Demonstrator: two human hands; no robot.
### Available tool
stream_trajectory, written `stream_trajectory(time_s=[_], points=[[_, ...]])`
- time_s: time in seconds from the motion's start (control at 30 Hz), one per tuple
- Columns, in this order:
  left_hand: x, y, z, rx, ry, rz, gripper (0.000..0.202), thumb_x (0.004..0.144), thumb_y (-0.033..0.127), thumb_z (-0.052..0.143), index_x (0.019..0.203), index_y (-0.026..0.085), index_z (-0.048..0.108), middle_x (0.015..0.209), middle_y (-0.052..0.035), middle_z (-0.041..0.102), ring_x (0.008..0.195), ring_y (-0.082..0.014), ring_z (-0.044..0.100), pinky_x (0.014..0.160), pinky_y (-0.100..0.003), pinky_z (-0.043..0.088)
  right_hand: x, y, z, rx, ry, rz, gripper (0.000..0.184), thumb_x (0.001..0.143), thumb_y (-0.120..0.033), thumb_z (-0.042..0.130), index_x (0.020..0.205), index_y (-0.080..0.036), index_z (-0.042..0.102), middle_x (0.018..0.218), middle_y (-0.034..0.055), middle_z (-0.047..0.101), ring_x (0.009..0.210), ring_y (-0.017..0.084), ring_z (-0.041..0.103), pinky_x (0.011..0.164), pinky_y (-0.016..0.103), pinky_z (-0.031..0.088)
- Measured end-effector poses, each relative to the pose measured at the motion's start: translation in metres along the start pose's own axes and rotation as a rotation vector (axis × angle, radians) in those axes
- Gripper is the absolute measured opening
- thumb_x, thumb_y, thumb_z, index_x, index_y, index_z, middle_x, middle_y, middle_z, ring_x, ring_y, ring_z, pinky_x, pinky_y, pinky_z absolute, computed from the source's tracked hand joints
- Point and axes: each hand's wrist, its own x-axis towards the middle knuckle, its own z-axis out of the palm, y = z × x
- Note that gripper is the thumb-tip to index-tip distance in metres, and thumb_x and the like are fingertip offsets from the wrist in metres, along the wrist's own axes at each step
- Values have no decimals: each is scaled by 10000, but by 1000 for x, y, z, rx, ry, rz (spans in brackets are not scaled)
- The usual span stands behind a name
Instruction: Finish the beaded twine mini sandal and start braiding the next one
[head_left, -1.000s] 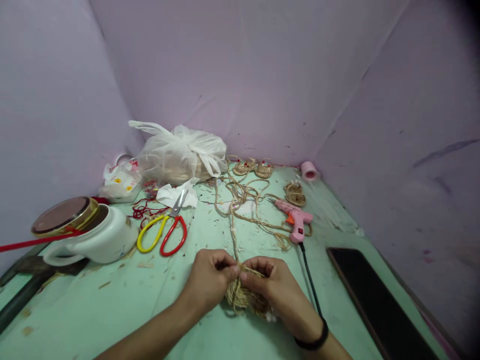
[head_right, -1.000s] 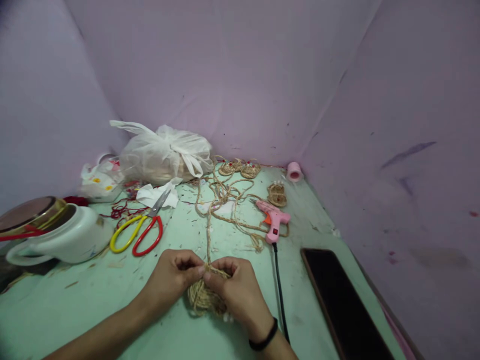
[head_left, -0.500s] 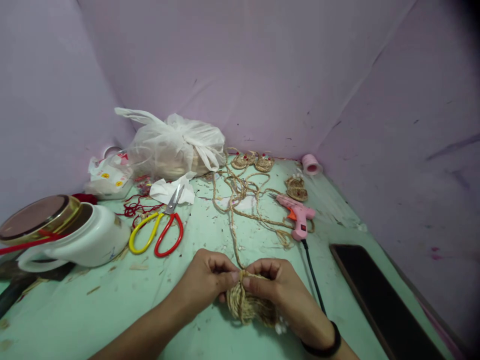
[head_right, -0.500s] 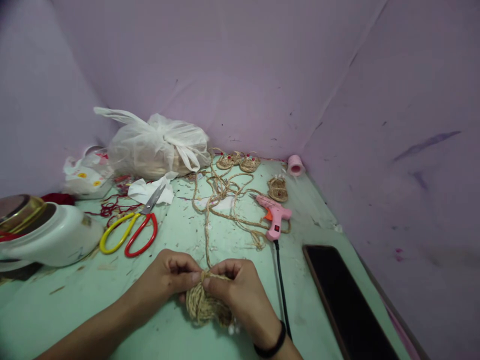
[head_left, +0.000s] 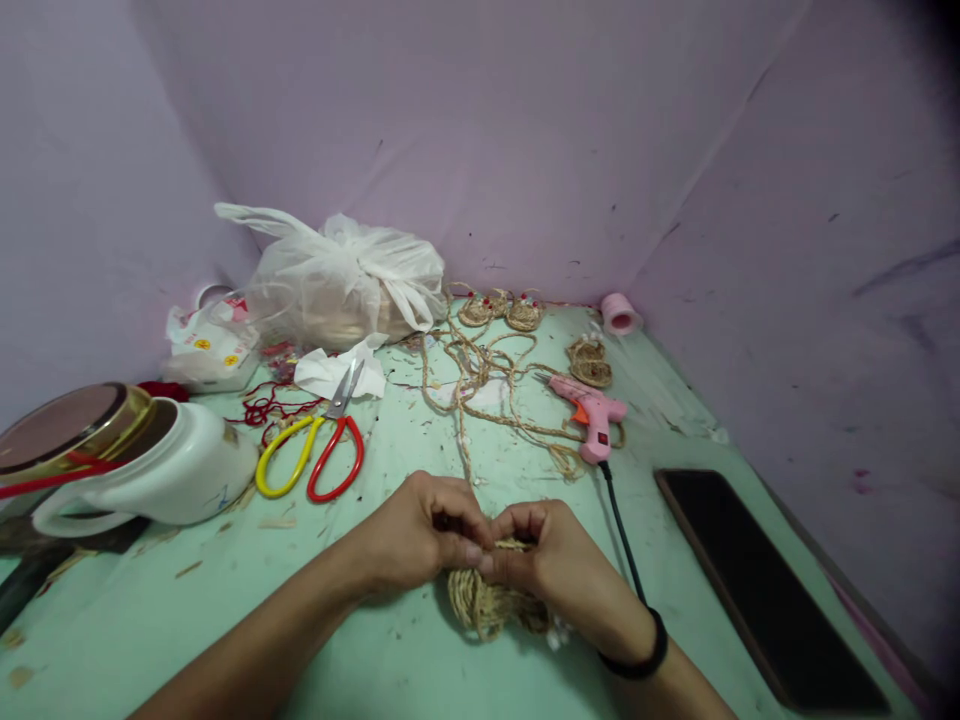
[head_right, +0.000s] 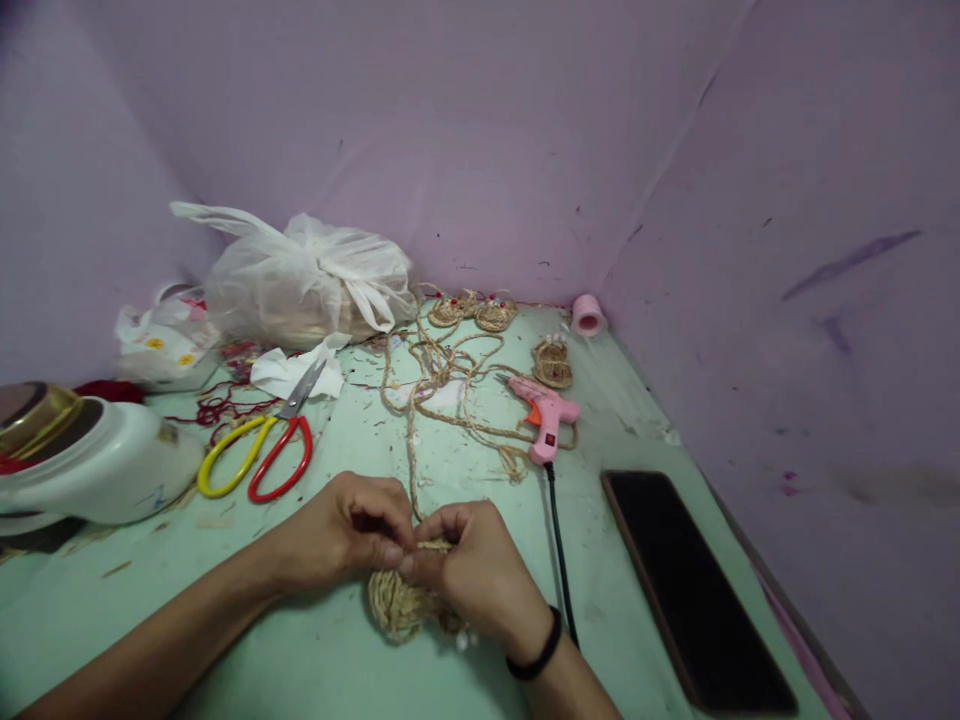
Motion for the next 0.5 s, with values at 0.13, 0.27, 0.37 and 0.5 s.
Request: stream_trajectory(time_s=[0.13,0.27,0.37,0.5], points=[[2,0,-2,103,-12,7,35,613,148,661,583,135,673,618,-15,555,593,-122,501,571,-230,379,0,0,0,-4,26,1,109,485,-139,710,577,-108,660,491,-32,550,428,57,391,439,202,292],[-1,0,-4,278,67,125,96,674,101,574,627,126,654,664,-21,558,633,-122,517,595,-229,381,0,2,0,65,48,14,153,515,-200,697,636,-108,672,531,-8,591,455,76,440,454,209,326],[-4,-1,-8,346,98,240,138,718,95,520,639,129,628,665,-19,549,647,-119,516,612,-228,380,2,3,0,133,74,-5,185,537,-229,689,671,-104,668,572,9,613,499,93,481,492,221,358],[-6,-3,-11,339,77,263,128,732,114,517,628,142,586,668,-8,531,643,-114,500,613,-225,375,3,5,-1,161,86,-17,216,543,-242,677,699,-93,670,605,24,619,524,104,489,520,238,369]])
